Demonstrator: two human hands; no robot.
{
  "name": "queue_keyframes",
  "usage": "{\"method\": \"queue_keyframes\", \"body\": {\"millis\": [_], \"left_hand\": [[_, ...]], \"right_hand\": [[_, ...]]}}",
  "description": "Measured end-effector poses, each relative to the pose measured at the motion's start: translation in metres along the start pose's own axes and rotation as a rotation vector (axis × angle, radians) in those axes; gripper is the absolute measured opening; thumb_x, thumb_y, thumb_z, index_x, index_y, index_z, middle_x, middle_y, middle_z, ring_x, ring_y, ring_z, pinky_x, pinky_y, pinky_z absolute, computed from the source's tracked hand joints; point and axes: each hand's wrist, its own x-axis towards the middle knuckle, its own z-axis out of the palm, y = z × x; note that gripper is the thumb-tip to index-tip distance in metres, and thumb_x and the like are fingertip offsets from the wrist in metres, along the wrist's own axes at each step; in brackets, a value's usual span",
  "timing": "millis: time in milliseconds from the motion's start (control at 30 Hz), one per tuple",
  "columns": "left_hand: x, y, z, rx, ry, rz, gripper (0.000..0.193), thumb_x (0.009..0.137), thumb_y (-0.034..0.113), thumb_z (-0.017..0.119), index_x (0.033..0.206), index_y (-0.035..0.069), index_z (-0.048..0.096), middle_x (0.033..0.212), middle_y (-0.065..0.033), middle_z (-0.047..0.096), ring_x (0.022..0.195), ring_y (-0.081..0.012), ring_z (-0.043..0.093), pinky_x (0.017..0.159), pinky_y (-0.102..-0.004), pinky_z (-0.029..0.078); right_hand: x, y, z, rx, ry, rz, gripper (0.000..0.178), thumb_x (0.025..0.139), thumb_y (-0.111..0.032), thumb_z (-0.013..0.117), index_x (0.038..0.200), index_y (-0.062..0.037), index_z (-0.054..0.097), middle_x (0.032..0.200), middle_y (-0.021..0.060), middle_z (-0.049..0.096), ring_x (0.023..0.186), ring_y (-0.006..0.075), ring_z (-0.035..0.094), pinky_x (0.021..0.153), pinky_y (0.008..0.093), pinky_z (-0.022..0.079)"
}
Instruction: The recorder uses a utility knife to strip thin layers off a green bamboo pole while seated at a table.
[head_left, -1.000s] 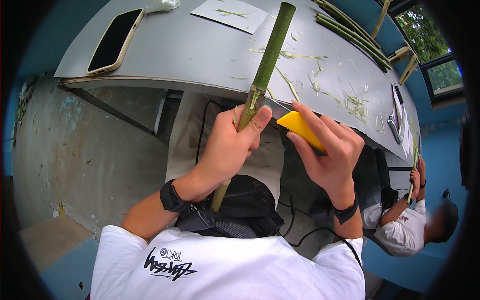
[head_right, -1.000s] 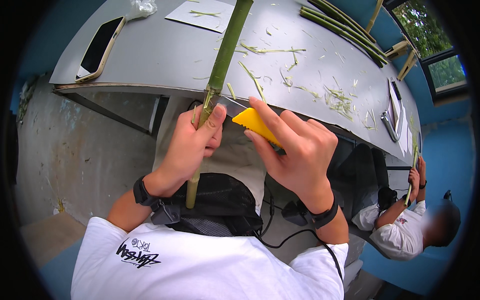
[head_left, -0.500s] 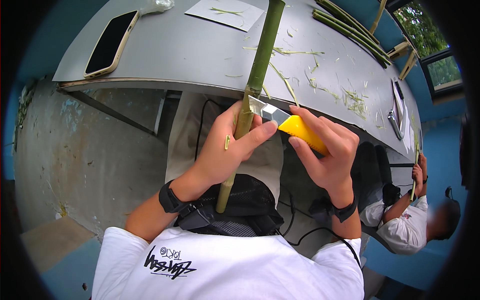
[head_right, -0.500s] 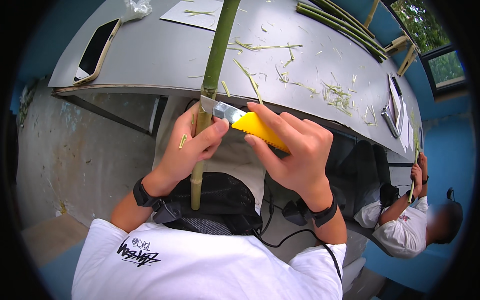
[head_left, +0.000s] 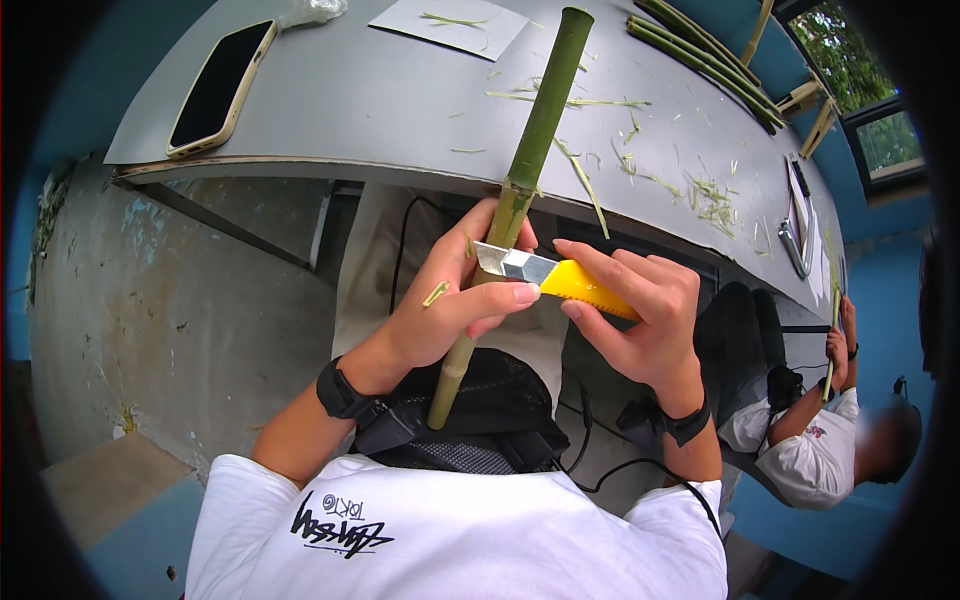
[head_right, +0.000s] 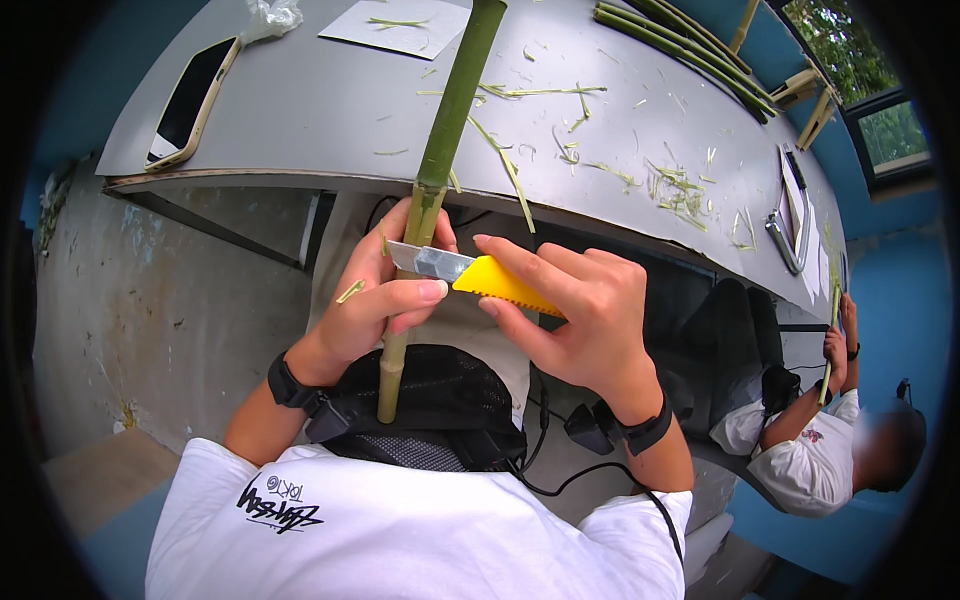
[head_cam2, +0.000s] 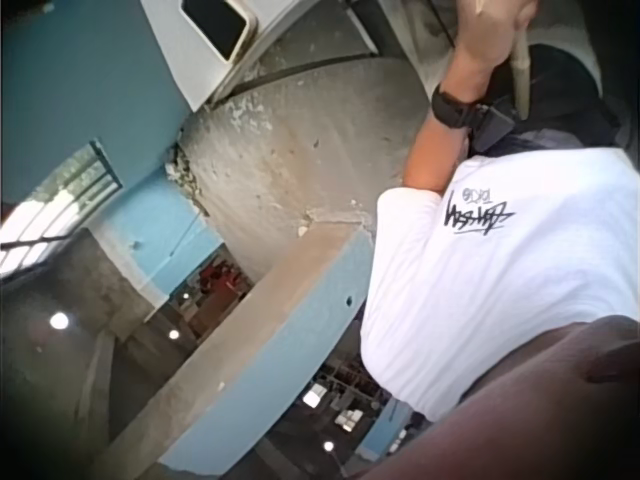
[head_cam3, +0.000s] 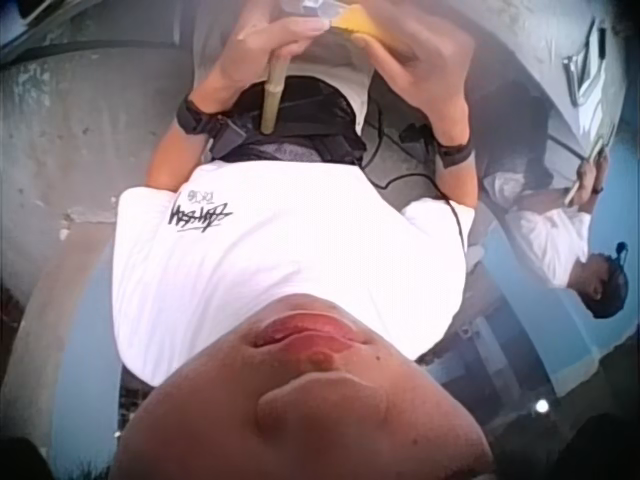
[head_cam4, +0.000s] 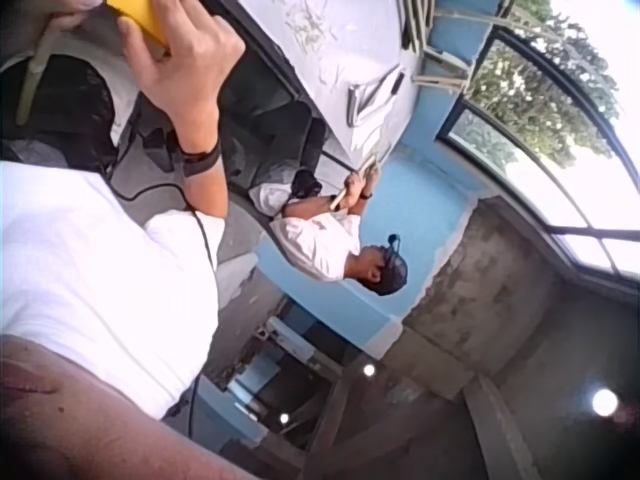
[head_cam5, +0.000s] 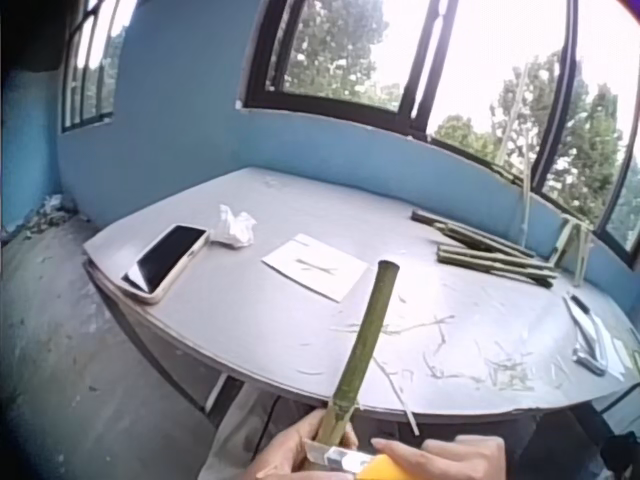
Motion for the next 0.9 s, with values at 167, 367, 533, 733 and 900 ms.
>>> {"method": "queue_keyframes", "body": {"millis": [167,367,533,733,900], "left_hand": [[-0.003,0.002,0.003,0.051,0.02,-0.023,0.064,0.086,0.018,0.068,0.143,0.002,0.045,0.103,-0.0032,0.052,0.058,-0.004,0.048,0.055,-0.0194,0.04],[-0.009,-0.001,0.008,0.016,0.028,-0.05,0.066,0.094,0.022,0.063,0.152,0.002,0.039,0.103,-0.0009,0.049,0.064,-0.0076,0.052,0.058,-0.0219,0.042],[-0.008,-0.014,0.004,0.009,0.006,0.042,0.053,0.106,0.033,0.058,0.147,0.003,0.042,0.101,-0.0003,0.05,0.06,-0.006,0.048,0.055,-0.0205,0.037],[-0.006,-0.021,0.006,0.045,0.02,0.083,0.032,0.111,0.03,0.057,0.128,0.006,0.046,0.083,0.0036,0.049,0.058,-0.0014,0.04,0.051,-0.0185,0.031],[-0.005,-0.021,0.006,0.043,0.021,0.083,0.033,0.109,0.032,0.06,0.125,0.006,0.046,0.081,0.0039,0.049,0.059,-0.0005,0.039,0.05,-0.018,0.03]], "right_hand": [[-0.002,0.001,0.003,0.006,0.028,-0.003,0.053,0.076,-0.024,0.084,0.129,-0.0195,0.076,0.067,0.0,0.057,0.048,0.0171,0.046,0.049,0.0314,0.038],[-0.001,-0.002,-0.002,-0.011,-0.039,0.004,0.052,0.076,-0.017,0.081,0.126,-0.0094,0.076,0.068,0.0038,0.061,0.052,0.0176,0.054,0.053,0.029,0.041],[-0.005,-0.001,0.003,-0.005,0.011,0.002,0.057,0.076,-0.023,0.084,0.131,-0.0172,0.074,0.067,0.0011,0.058,0.049,0.0179,0.049,0.05,0.0308,0.039],[-0.006,0.0,0.001,-0.065,0.032,-0.004,0.06,0.076,-0.027,0.085,0.134,-0.0219,0.073,0.067,-0.001,0.056,0.048,0.0173,0.045,0.048,0.0316,0.037],[-0.004,-0.003,-0.003,-0.091,0.028,-0.017,0.058,0.074,-0.023,0.085,0.13,-0.0128,0.075,0.065,0.0028,0.051,0.05,0.0193,0.043,0.05,0.0318,0.036]]}}
